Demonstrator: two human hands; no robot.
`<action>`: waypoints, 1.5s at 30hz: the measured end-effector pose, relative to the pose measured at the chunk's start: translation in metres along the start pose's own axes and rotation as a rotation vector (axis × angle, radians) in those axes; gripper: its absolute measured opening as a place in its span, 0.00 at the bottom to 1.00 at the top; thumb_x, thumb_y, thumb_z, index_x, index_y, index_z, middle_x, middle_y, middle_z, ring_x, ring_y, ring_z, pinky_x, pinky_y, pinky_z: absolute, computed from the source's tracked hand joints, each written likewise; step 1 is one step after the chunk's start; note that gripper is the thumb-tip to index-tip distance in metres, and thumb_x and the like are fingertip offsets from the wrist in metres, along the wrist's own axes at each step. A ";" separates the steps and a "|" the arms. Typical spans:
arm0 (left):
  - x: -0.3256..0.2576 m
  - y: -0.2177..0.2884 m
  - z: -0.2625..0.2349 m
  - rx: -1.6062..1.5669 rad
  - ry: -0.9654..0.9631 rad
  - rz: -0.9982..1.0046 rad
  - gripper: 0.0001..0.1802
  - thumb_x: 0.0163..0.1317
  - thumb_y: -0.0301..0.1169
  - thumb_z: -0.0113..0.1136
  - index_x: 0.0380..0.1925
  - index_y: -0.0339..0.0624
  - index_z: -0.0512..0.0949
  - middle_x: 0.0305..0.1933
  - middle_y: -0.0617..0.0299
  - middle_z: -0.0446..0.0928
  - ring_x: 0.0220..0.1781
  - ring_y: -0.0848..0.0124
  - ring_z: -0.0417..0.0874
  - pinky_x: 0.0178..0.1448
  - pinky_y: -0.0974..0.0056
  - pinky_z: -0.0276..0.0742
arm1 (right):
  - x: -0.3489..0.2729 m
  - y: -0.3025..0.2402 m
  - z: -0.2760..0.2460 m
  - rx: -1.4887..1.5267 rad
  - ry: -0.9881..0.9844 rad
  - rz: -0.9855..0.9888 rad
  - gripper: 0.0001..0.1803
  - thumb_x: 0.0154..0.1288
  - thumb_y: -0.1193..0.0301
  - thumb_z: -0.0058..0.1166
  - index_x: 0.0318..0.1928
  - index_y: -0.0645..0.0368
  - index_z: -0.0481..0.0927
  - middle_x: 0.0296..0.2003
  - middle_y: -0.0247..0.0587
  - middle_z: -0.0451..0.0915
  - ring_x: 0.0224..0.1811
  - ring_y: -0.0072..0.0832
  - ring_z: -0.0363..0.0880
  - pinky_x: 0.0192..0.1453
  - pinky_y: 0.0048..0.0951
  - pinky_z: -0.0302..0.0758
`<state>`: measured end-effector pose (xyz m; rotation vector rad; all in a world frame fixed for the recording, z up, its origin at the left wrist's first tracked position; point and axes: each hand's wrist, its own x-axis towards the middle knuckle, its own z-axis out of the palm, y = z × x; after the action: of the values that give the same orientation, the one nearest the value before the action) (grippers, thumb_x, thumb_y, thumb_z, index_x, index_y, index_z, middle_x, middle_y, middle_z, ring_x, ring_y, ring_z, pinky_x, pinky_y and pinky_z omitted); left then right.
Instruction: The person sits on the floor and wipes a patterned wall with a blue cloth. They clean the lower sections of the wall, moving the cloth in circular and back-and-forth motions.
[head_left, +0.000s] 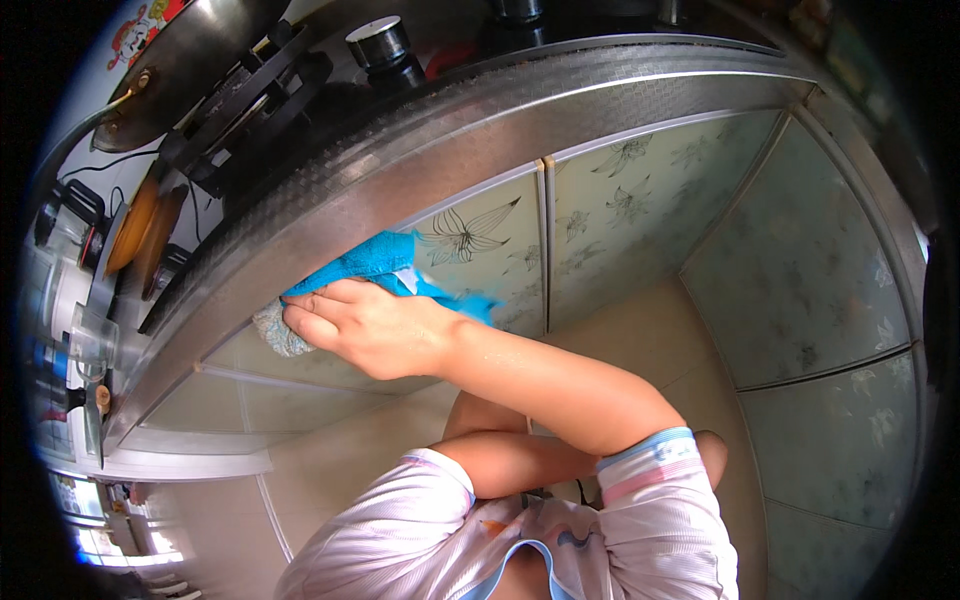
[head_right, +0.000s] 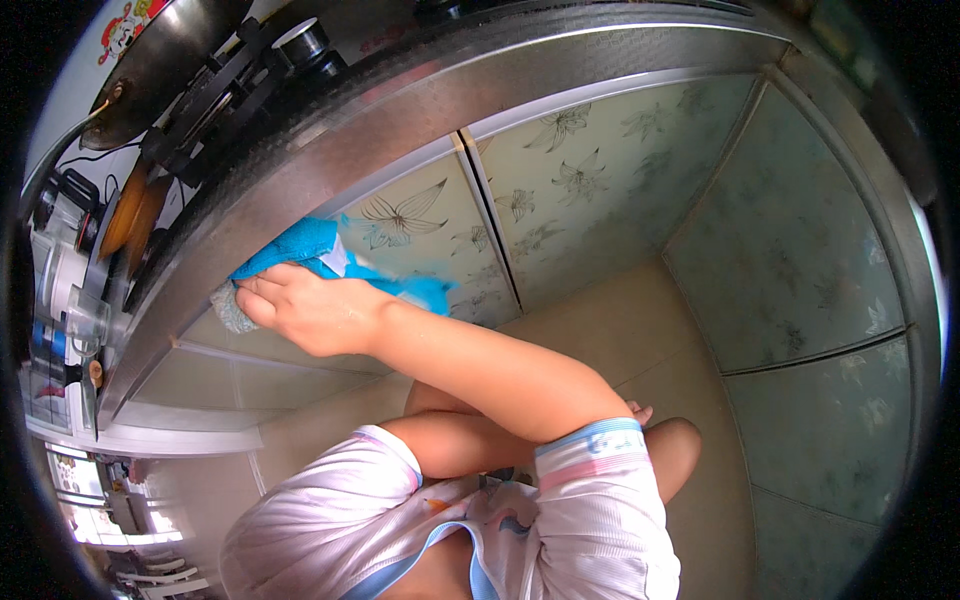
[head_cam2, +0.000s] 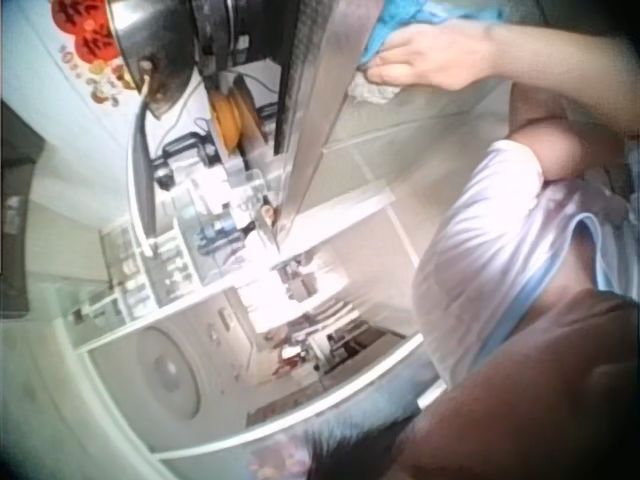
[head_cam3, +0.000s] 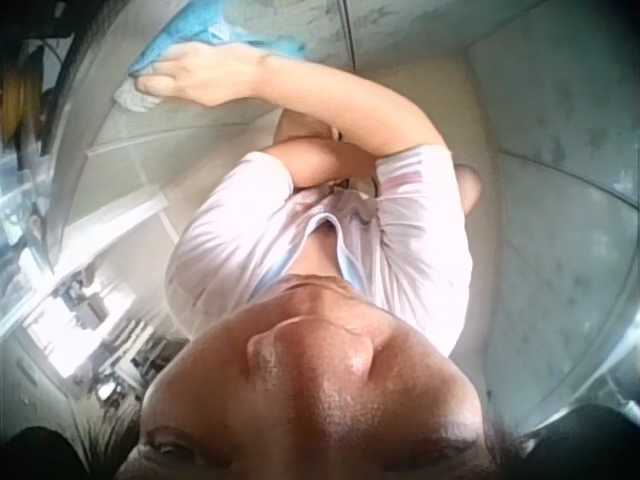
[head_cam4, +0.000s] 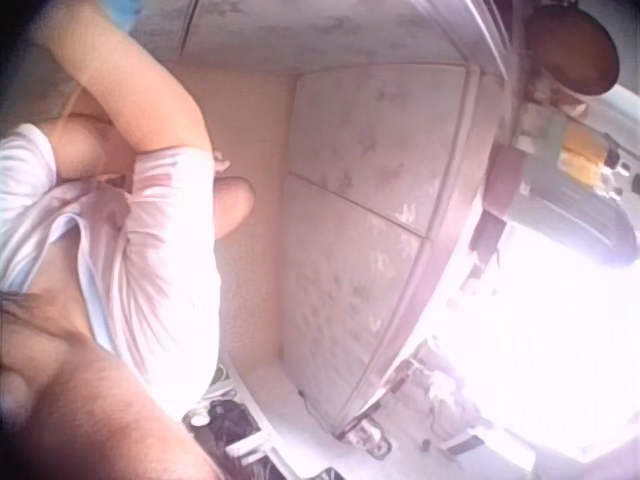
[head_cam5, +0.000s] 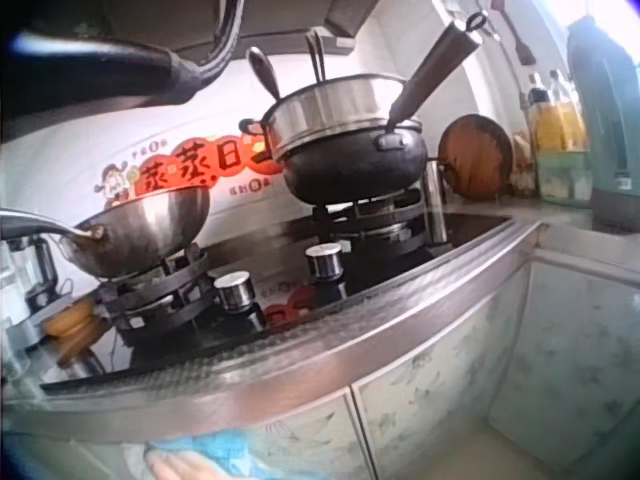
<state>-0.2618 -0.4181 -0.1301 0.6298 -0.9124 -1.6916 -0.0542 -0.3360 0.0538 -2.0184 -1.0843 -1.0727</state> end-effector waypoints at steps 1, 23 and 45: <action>0.003 -0.001 0.002 -0.008 0.011 0.014 0.21 0.69 0.45 0.57 0.48 0.37 0.78 0.51 0.51 0.81 0.55 0.61 0.79 0.59 0.57 0.72 | 0.000 0.001 -0.001 -0.023 0.001 -0.019 0.23 0.60 0.73 0.54 0.57 0.63 0.74 0.51 0.46 0.80 0.51 0.41 0.81 0.54 0.36 0.79; 0.015 -0.063 -0.024 0.073 0.363 0.112 0.25 0.68 0.42 0.60 0.57 0.34 0.76 0.59 0.49 0.78 0.63 0.59 0.75 0.66 0.57 0.69 | -0.021 0.016 0.000 -0.220 -0.035 -0.043 0.30 0.57 0.69 0.59 0.63 0.57 0.74 0.50 0.36 0.81 0.46 0.33 0.83 0.46 0.31 0.81; 0.001 -0.096 -0.050 0.787 0.367 0.242 0.16 0.78 0.36 0.50 0.59 0.42 0.78 0.61 0.58 0.79 0.60 0.73 0.79 0.57 0.62 0.78 | -0.049 0.032 -0.086 -0.534 0.281 0.110 0.23 0.45 0.69 0.63 0.47 0.52 0.82 0.38 0.32 0.83 0.36 0.29 0.81 0.38 0.31 0.77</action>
<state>-0.2759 -0.4186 -0.2373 1.2434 -1.3154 -0.9170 -0.0751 -0.4379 0.0496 -2.1947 -0.5709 -1.6571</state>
